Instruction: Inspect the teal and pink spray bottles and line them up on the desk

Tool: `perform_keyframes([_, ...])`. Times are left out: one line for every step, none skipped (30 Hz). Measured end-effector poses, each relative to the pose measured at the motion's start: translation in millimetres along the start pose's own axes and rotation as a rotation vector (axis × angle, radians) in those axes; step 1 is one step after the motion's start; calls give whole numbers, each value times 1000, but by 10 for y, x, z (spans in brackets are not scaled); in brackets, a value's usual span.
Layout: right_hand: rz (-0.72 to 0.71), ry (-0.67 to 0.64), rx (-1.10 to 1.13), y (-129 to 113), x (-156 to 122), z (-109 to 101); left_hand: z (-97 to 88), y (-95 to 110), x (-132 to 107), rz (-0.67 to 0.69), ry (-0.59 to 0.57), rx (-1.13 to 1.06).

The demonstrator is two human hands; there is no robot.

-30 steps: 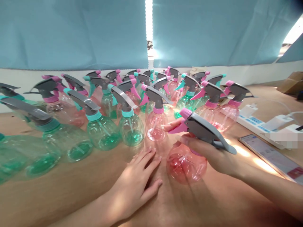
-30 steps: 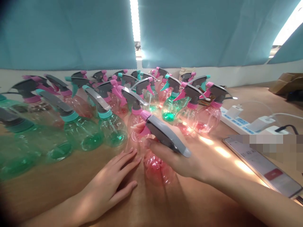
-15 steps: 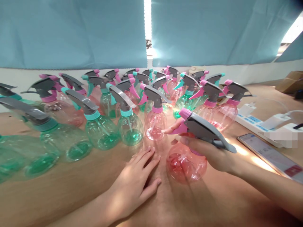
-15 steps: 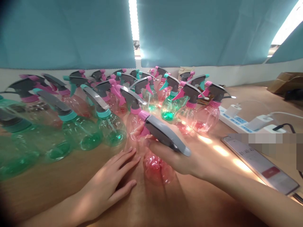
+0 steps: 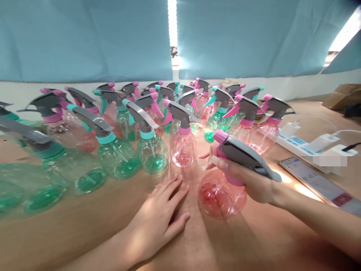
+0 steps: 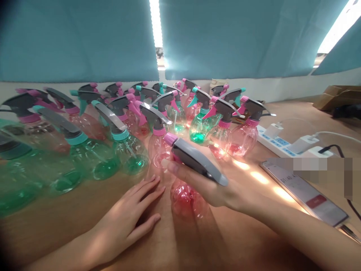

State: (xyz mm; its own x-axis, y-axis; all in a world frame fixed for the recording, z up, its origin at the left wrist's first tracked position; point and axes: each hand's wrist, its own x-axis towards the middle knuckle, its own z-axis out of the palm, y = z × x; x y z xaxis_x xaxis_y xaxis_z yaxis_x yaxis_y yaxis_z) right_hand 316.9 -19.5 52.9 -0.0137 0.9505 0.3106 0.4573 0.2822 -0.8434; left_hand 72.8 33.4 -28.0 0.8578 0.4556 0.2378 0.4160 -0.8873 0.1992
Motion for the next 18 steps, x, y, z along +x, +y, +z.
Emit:
perform_keyframes([0, 11, 0, 4, -4, 2, 2, -1, 2, 2, 2, 1])
perform_keyframes([-2, 17, -2, 5, -7, 2, 3, -3, 4, 3, 3, 2])
perform_keyframes([-8, 19, -4, 5, -10, 1, 5, -4, 4, 4, 6, 3])
perform_keyframes([-19, 15, -4, 3, -11, -3, 6, -5, 2, 5, 8, 2])
perform_keyframes([-31, 11, -4, 2, -11, -8, 7, -5, 0, 6, 10, 2])
perform_keyframes([-38, 4, -7, 1, -10, -14, 8, -6, -2, 5, 11, 2])
perform_keyframes([-35, -4, -14, 1, -8, -19, 9, -5, -5, 3, 15, 3])
perform_keyframes([-30, -9, -20, 1, -5, -24, 8, -4, -7, 2, 16, 3])
perform_keyframes([-21, -10, -24, 1, 0, -26, 7, -3, -9, -1, 15, 3])
perform_keyframes([-8, -9, -21, -1, 6, -26, 5, -2, -10, -4, 13, 3])
perform_keyframes([2, -8, -10, -5, 13, -22, 3, -1, -10, -6, 9, 1])
perform_keyframes([7, -6, 13, -12, 21, -16, 2, 0, -9, -8, 5, -1])
perform_keyframes([10, -8, 42, -23, 29, -7, 0, 1, -8, -10, 2, -3])
perform_keyframes([12, -9, 74, -37, 37, 4, -1, 2, -7, -13, -1, -6])
perform_keyframes([11, -6, 106, -53, 44, 15, -1, 3, -7, -15, -1, -9])
perform_keyframes([4, -6, 134, -68, 48, 26, -1, 3, -7, -15, 0, -11])
perform_keyframes([-8, -5, 158, -81, 51, 35, -1, 5, -7, -15, 0, -12])
perform_keyframes([-24, -1, 177, -89, 51, 43, -1, 6, -8, -14, 2, -13])
